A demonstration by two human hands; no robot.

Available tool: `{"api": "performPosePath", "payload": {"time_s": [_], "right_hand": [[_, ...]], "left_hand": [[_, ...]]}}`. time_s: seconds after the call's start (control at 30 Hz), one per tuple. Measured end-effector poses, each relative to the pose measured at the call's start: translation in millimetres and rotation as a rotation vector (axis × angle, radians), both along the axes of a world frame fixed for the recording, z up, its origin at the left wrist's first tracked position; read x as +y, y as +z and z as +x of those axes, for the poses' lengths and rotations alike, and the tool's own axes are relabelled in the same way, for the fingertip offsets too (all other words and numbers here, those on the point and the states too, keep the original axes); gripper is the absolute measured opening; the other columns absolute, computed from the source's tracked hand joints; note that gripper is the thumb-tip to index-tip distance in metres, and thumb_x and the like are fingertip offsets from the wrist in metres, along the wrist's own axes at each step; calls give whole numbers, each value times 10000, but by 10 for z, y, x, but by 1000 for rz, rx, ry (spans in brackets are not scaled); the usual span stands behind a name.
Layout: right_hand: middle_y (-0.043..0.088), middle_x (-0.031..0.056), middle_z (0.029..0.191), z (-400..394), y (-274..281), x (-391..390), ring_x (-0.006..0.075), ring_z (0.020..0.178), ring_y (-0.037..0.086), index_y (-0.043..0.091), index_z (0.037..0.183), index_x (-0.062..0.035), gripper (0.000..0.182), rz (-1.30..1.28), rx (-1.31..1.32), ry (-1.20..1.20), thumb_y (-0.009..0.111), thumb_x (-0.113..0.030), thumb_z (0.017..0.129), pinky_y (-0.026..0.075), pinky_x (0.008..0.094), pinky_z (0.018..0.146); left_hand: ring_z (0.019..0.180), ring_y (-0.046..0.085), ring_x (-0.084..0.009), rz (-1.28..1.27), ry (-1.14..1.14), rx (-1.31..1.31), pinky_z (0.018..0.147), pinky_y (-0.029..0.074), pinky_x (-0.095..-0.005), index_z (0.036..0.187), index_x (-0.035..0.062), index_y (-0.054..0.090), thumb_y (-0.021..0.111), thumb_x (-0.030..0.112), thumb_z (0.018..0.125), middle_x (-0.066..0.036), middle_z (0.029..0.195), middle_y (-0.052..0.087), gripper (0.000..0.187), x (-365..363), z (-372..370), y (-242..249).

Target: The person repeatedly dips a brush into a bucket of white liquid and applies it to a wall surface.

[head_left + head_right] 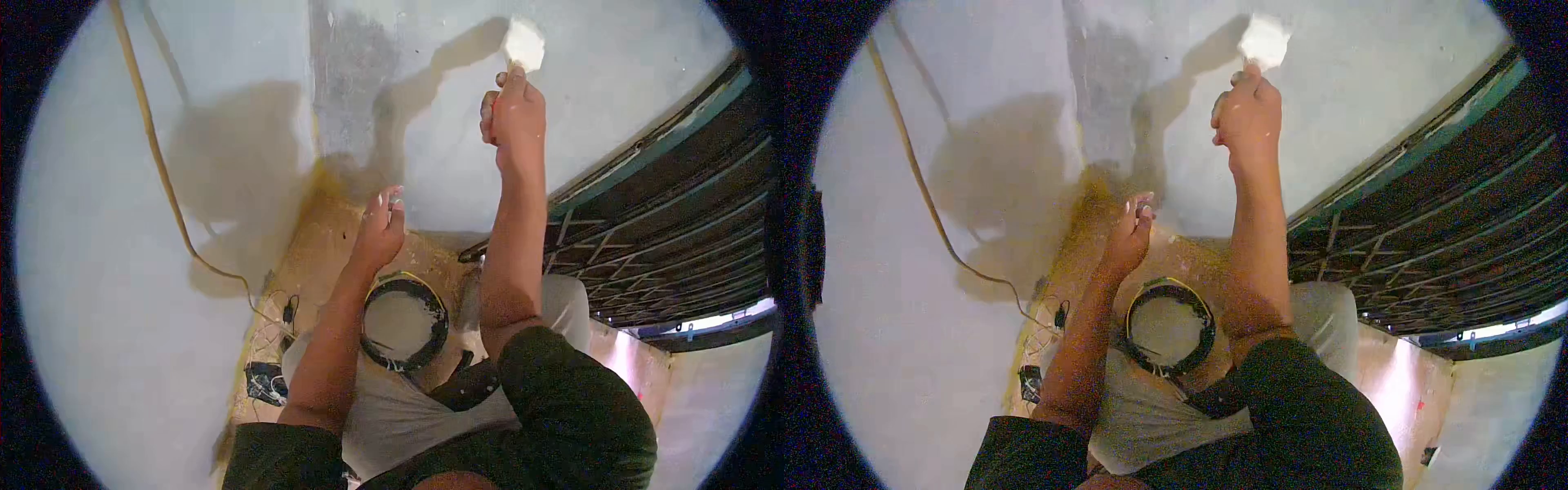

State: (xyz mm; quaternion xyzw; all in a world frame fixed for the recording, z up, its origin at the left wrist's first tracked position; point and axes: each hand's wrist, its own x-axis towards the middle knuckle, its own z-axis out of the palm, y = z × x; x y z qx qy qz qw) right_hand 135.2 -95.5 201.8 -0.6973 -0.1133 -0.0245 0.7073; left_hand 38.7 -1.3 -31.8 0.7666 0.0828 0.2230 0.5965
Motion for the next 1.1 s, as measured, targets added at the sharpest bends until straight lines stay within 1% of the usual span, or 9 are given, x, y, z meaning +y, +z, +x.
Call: {"api": "performPosePath", "payload": {"time_s": [0.2, 0.3, 0.37, 0.43, 0.73, 0.83, 0.97, 1.03, 1.1], "right_hand": [[453, 62, 490, 37, -818, 582, 125, 329, 393, 458, 859, -12, 295, -247, -26, 126, 356, -273, 951, 279, 272, 291], [529, 145, 550, 357, -1140, 1021, 239, 407, 510, 466, 846, 8, 302, -321, -346, 93, 372, -259, 951, 381, 374, 363], [561, 285, 717, 413, -1072, 1262, 465, 706, 557, 448, 857, 74, 267, -399, -490, -71, 386, -177, 925, 422, 509, 646], [559, 286, 717, 601, -1243, 1480, 466, 697, 551, 445, 865, 77, 250, -423, -447, -110, 409, -165, 914, 419, 510, 630], [588, 233, 727, 639, -2477, 1716, 419, 657, 575, 552, 872, 54, 278, -467, -256, -130, 440, -200, 884, 470, 455, 624], [590, 190, 690, 420, -2386, 1593, 328, 545, 578, 568, 863, 25, 241, -451, 117, 88, 434, -175, 868, 458, 427, 504], [392, 45, 505, 1326, -2319, 1443, 164, 340, 354, 422, 613, -74, 181, 192, 1042, 647, 404, -105, 790, 290, 283, 305], [386, 44, 512, 1286, -1369, 1446, 128, 343, 312, 392, 593, -79, 151, 61, 686, 685, 387, -61, 742, 243, 255, 302], [455, 39, 525, 1352, -519, 1450, 118, 362, 367, 391, 644, -73, 143, 412, 994, 628, 402, -84, 786, 238, 277, 299]], "left_hand": [[894, 571, -392, -76, 354, 22, 812, 422, -459, 1181, 65, 462, 356, 232, 940, -239, 1016, 560, 313, 196, -90, 195], [840, 566, -381, -7, 474, -21, 776, 425, -456, 1162, 69, 463, 333, 230, 948, -231, 952, 562, 298, 213, -121, 267], [815, 563, -367, -60, 455, -37, 762, 424, -449, 1160, 67, 459, 339, 209, 946, -221, 929, 560, 283, 237, -123, 208], [790, 560, -353, -115, 435, -52, 748, 424, -441, 1157, 66, 454, 346, 189, 945, -211, 905, 558, 268, 250, -150, 220], [835, 551, -212, -166, 470, -48, 787, 432, -359, 1140, 30, 474, 341, 260, 981, -127, 1022, 519, 309, 319, -223, 322], [827, 548, -212, -121, 526, -45, 781, 431, -362, 1137, 48, 479, 354, 229, 974, -131, 1036, 512, 273, 326, -234, 276], [785, 546, -209, -108, 534, -66, 755, 432, -358, 1134, 71, 481, 377, 200, 963, -116, 918, 551, 238, 337, -297, 312], [772, 545, -207, -169, 494, -29, 747, 431, -355, 1134, 75, 480, 379, 188, 961, -106, 866, 561, 230, 305, -347, 380], [849, 554, -321, -149, 458, -20, 769, 425, -414, 1159, 43, 454, 396, 124, 922, -204, 970, 555, 257, 319, -372, 364]]}}
